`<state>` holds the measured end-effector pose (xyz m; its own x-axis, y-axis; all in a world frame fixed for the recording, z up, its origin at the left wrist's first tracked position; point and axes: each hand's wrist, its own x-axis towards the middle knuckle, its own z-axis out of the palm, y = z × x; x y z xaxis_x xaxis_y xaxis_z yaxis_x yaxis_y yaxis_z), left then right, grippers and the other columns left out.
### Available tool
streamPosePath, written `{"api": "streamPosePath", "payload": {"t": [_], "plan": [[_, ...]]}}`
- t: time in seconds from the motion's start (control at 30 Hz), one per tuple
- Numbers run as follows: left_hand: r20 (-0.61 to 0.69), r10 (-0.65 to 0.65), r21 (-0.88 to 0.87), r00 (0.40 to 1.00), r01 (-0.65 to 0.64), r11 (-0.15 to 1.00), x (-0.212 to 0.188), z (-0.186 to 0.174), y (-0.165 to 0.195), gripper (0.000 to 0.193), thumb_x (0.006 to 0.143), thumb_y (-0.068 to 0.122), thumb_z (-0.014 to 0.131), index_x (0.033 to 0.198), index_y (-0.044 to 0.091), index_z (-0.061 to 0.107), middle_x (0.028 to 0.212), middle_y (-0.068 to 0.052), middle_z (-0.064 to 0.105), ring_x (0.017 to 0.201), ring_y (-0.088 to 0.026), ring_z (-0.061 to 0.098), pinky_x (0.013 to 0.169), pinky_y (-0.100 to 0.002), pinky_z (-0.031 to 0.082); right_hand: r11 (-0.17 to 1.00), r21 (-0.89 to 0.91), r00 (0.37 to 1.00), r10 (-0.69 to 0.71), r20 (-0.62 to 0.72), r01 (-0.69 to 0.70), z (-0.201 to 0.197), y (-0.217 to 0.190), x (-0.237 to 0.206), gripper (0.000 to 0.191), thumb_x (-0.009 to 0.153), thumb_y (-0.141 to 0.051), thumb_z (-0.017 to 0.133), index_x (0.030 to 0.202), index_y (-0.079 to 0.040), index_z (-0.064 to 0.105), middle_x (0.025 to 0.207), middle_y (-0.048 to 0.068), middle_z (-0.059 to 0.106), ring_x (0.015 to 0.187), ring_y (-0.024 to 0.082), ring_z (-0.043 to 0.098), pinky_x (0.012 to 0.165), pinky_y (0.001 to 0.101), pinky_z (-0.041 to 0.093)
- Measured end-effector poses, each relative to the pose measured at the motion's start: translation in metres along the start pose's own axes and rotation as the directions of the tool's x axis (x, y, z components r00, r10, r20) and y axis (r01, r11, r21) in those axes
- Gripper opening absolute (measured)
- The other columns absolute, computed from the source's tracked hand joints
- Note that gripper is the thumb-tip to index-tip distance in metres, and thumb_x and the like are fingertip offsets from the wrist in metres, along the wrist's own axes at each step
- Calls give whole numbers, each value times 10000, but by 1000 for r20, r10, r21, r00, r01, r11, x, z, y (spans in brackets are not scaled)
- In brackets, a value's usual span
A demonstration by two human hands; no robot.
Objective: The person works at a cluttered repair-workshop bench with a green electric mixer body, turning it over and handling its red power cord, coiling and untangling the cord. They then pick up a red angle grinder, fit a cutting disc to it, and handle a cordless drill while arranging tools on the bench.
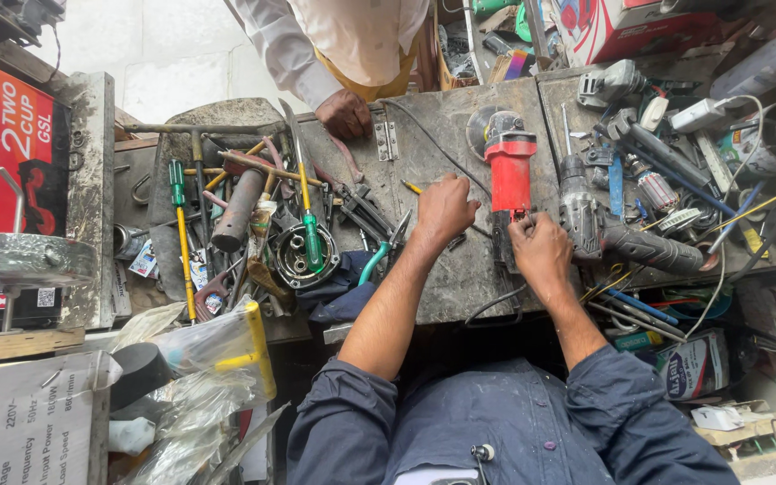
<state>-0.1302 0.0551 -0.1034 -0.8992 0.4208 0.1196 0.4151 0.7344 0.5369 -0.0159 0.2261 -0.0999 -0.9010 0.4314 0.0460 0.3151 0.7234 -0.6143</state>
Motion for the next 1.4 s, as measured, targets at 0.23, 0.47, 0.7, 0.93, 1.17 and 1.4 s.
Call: {"api": "streamPosePath", "payload": {"t": [0.23, 0.47, 0.7, 0.93, 1.17, 1.4], "plan": [[26, -12, -6, 1000, 12, 1000, 2, -4, 4, 338, 783, 301, 818, 906, 18, 680, 988, -186, 663, 869, -397, 704, 740, -500, 562, 982, 183, 998, -39, -47, 47, 10, 18, -9, 261, 1000, -254, 655, 996, 7, 652, 721, 123, 641, 638, 245, 627, 628, 411, 501], [11, 1, -11, 1000, -1, 1000, 1, -7, 5, 352, 783, 303, 816, 930, 23, 662, 966, -174, 657, 890, -387, 698, 746, -503, 554, 860, 509, 995, 24, -100, 31, 17, 38, -15, 208, 1047, -185, 638, 987, 12, 660, 826, 9, 648, 774, 87, 565, 708, 302, 491], [21, -2, -7, 1000, 2, 1000, -1, -7, 5, 352, 780, 302, 816, 930, 25, 660, 973, -175, 653, 894, -390, 694, 753, -506, 550, 907, 420, 999, 31, -26, -17, -9, 18, -12, 220, 982, -243, 719, 1026, -31, 762, 847, 34, 743, 767, 75, 662, 706, 268, 520], [29, -10, -6, 1000, 10, 1000, -1, -8, 4, 353, 782, 306, 816, 939, 26, 668, 979, -175, 657, 899, -393, 692, 762, -508, 549, 982, 184, 998, -40, -39, 46, -19, 0, -12, 189, 947, -223, 716, 992, -44, 757, 843, 88, 746, 657, 198, 680, 655, 352, 521], [42, -28, -15, 999, 28, 999, 1, -8, 4, 354, 783, 306, 815, 933, 20, 669, 987, -175, 660, 890, -385, 700, 755, -501, 556, 947, 237, 976, -210, -62, 219, 3, 28, -5, 282, 1078, -250, 604, 1093, 28, 652, 980, 177, 710, 883, 239, 690, 771, 362, 525], [31, -18, -10, 999, 18, 1000, 2, -7, 4, 352, 779, 306, 815, 943, 28, 676, 997, -178, 662, 889, -392, 700, 750, -506, 556, 928, 357, 994, -113, -7, 108, 20, 51, -4, 305, 1100, -282, 548, 1093, 16, 612, 900, 102, 629, 778, 162, 579, 676, 344, 483]]}}
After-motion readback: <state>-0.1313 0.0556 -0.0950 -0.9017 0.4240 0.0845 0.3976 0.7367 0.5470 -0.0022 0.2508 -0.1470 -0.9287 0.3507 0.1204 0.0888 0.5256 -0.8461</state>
